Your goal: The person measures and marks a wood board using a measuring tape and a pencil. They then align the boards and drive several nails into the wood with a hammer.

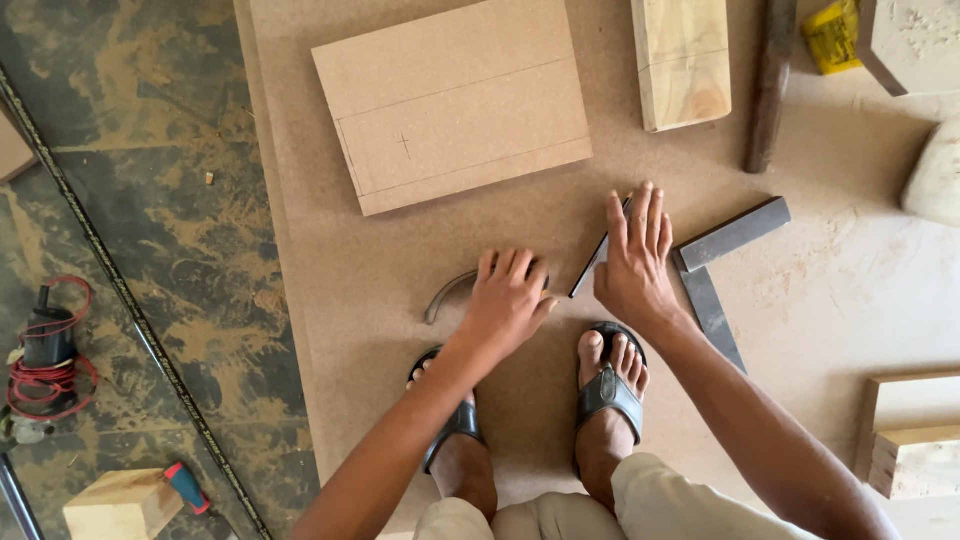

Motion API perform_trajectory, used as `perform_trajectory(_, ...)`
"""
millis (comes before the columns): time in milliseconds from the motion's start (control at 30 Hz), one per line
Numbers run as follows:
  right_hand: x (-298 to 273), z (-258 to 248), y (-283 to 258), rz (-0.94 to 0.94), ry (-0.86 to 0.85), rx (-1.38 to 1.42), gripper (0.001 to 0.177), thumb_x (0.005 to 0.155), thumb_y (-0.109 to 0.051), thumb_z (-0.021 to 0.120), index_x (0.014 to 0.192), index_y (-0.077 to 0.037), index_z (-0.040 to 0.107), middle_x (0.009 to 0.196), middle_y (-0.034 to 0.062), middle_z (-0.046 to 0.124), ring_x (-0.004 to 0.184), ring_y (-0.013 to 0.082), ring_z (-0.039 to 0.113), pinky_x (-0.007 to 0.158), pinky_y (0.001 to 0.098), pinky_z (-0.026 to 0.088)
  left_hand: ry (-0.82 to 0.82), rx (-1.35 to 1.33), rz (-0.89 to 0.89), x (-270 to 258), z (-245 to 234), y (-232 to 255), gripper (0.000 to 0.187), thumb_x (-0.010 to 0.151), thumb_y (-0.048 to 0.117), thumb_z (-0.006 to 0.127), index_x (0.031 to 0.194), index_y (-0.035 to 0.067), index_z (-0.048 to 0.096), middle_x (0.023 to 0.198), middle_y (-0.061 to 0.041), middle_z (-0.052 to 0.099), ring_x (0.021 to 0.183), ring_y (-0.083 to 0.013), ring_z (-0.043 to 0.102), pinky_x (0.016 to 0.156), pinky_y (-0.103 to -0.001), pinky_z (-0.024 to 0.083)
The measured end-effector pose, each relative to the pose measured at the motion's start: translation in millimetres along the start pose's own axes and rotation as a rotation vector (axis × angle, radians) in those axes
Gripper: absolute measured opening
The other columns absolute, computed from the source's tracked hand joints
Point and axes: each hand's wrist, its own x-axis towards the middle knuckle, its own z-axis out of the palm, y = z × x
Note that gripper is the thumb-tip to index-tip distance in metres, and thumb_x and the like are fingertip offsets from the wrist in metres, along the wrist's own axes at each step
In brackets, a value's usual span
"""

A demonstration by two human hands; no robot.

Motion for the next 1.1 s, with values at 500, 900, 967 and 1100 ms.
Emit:
perform_trajectory(500,98.9,-30.6,-91.0,-0.408,0.178,0.771,0.073,0.111,-0.058,0.017,0.165,-0.011,0.031,0.176,0.019,0.019,0.167,0.0359,0.019,0.136,0.0566,0.014,0.328,-1.768,-0.328,51.1,-100.6,35.2,0.081,0.108,0.06,0.029,0.166,0.004,0.018,0.176,-0.018,0.018,0.164,-0.0292,0.018,0.134,-0.049,0.011)
perform_trajectory(900,64.4,-67.0,-96.8,-0.301,-0.34,1.135,0.057,0.11,-0.045,0.041,0.155,-0.011,0.045,0.149,0.0123,0.058,0.14,0.0288,0.059,0.119,0.0418,0.046,0.42,0.034,0.055,28.4,-49.3,-66.7,0.053,0.084,0.034,0.072,0.131,0.014,0.058,0.148,-0.027,0.049,0.139,-0.0484,0.045,0.118,-0.058,0.028)
perform_trajectory(967,61.6,-65.0,-74.4,-0.21,-0.224,0.75,0.038,0.105,-0.025,0.055,0.139,-0.008,0.06,0.128,0.011,0.07,0.119,0.0244,0.072,0.104,0.0358,0.056,0.29,-0.036,-0.084,1.9,-48.2,-77.3,0.053,0.096,0.028,0.07,0.143,0.011,0.054,0.145,-0.021,0.055,0.132,-0.0437,0.051,0.117,-0.056,0.036)
perform_trajectory(1100,49.2,-59.9,-17.4,-0.222,-0.079,0.198,0.023,0.092,0.003,0.066,0.114,-0.002,0.072,0.119,0.0143,0.068,0.108,0.029,0.069,0.09,0.0377,0.057,0.02,-0.08,0.053,-24.6,-28.2,-32.5,0.045,0.094,0.025,0.075,0.133,0.014,0.055,0.145,-0.011,0.058,0.126,-0.0333,0.056,0.108,-0.051,0.045)
